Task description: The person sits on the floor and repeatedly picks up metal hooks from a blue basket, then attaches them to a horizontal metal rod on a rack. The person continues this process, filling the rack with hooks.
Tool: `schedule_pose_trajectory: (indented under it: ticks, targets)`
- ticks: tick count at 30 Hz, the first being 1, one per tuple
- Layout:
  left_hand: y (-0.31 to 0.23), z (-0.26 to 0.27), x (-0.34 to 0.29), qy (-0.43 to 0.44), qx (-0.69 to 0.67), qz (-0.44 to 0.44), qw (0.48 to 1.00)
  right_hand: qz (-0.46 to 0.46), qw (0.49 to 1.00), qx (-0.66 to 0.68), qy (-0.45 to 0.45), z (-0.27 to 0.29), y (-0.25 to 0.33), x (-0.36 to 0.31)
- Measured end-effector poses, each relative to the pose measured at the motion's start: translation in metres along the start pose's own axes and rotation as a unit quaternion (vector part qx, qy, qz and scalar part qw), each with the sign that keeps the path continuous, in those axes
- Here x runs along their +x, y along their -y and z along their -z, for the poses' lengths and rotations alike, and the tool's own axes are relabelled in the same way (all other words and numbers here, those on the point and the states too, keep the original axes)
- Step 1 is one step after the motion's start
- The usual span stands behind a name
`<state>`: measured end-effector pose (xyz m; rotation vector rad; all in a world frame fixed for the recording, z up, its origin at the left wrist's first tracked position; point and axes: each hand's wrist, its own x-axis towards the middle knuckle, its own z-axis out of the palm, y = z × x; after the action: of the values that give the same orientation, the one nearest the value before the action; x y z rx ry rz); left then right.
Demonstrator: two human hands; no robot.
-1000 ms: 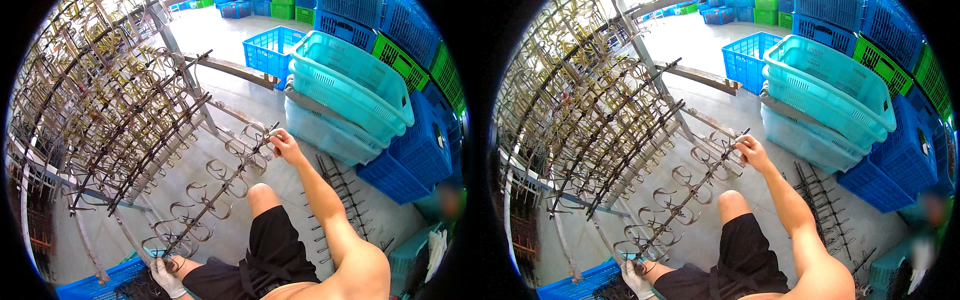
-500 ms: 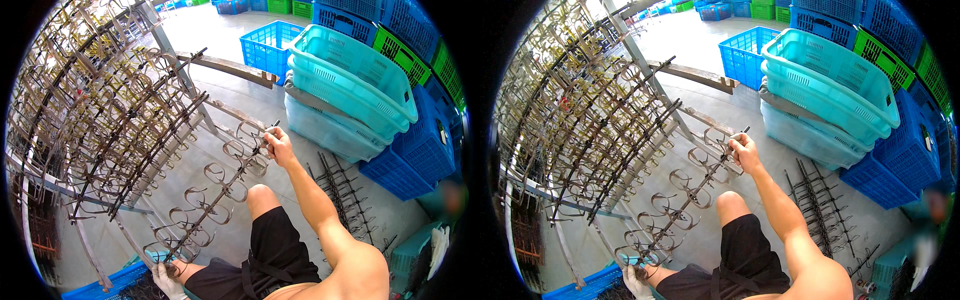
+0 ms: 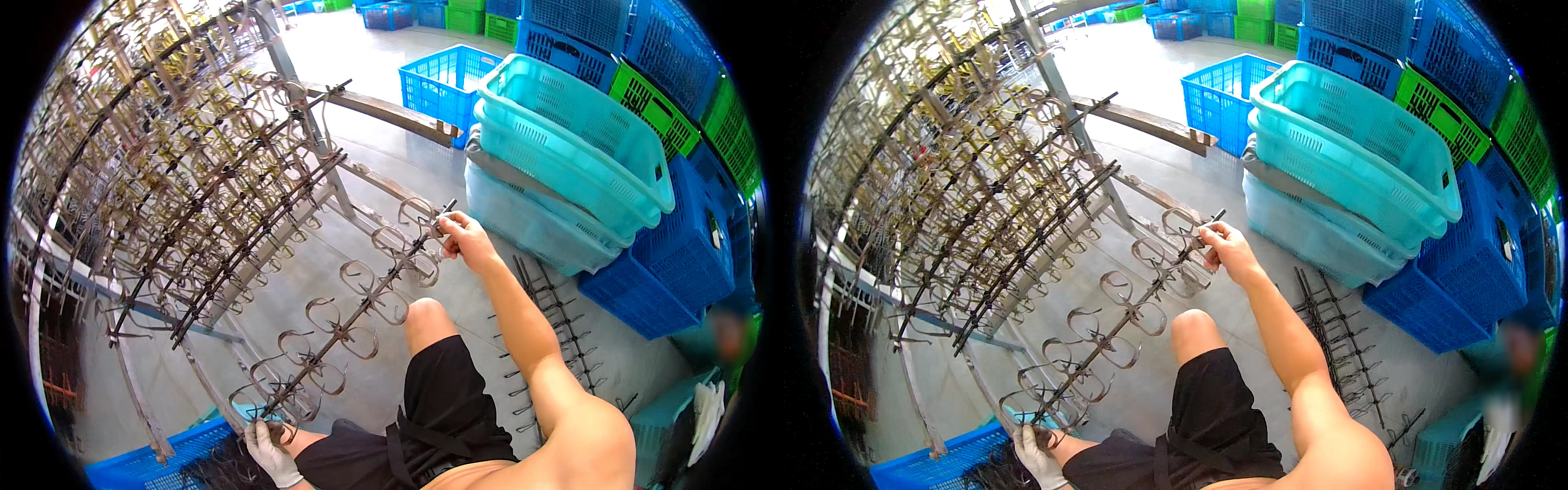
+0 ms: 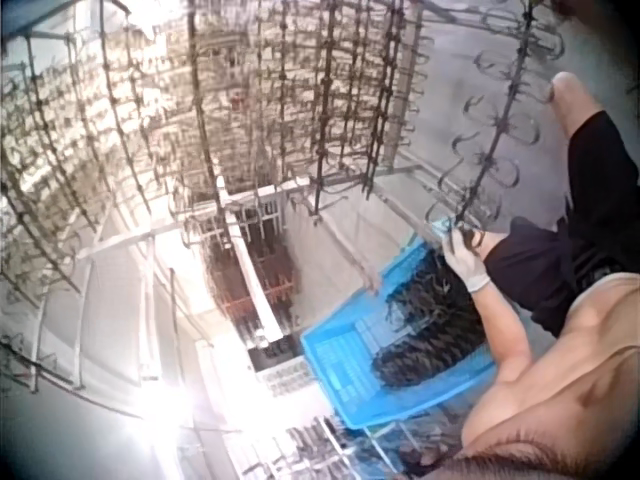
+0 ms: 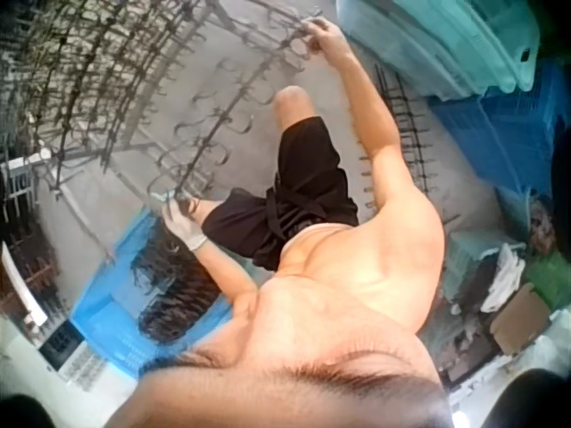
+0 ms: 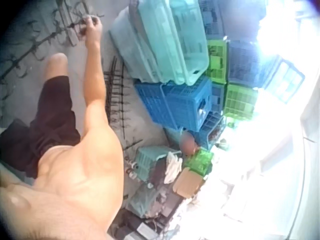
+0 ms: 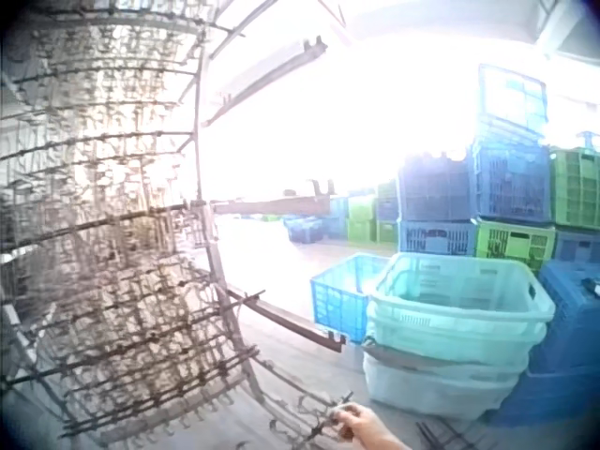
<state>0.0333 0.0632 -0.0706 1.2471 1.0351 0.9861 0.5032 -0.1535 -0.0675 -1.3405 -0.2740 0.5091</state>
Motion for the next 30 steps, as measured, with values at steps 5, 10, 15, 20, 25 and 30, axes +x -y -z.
schedule_pose_trajectory:
  ticks: [5, 10, 15, 20, 25, 30]
  targets:
    - [-0.002, -0.008, -0.001, 0.003, -0.025, 0.008, 1.0, -0.038, 0.975, -0.216, 0.041, 0.005, 0.022, 0.027]
    - [0.004, -0.001, 0.003, 0.016, -0.046, 0.002, 0.999, -0.039, 0.968, -0.232, 0.091, -0.004, 0.035, 0.04]
    - [-0.018, -0.001, -0.003, 0.022, 0.006, 0.048, 0.999, -0.067, 0.965, -0.233, 0.102, -0.015, 0.028, 0.04]
    - [0.003, 0.005, 0.008, 0.078, -0.02, 0.01, 0.997, -0.037, 0.958, -0.251, 0.137, 0.0, 0.026, 0.031]
    - [0.012, 0.014, 0.006, 0.086, -0.091, 0.033, 0.992, -0.035, 0.958, -0.238, 0.156, -0.009, 0.026, 0.028]
    - [0.014, 0.009, 0.007, 0.077, -0.104, 0.027, 0.991, -0.031, 0.956, -0.239, 0.167, -0.008, 0.033, 0.025]
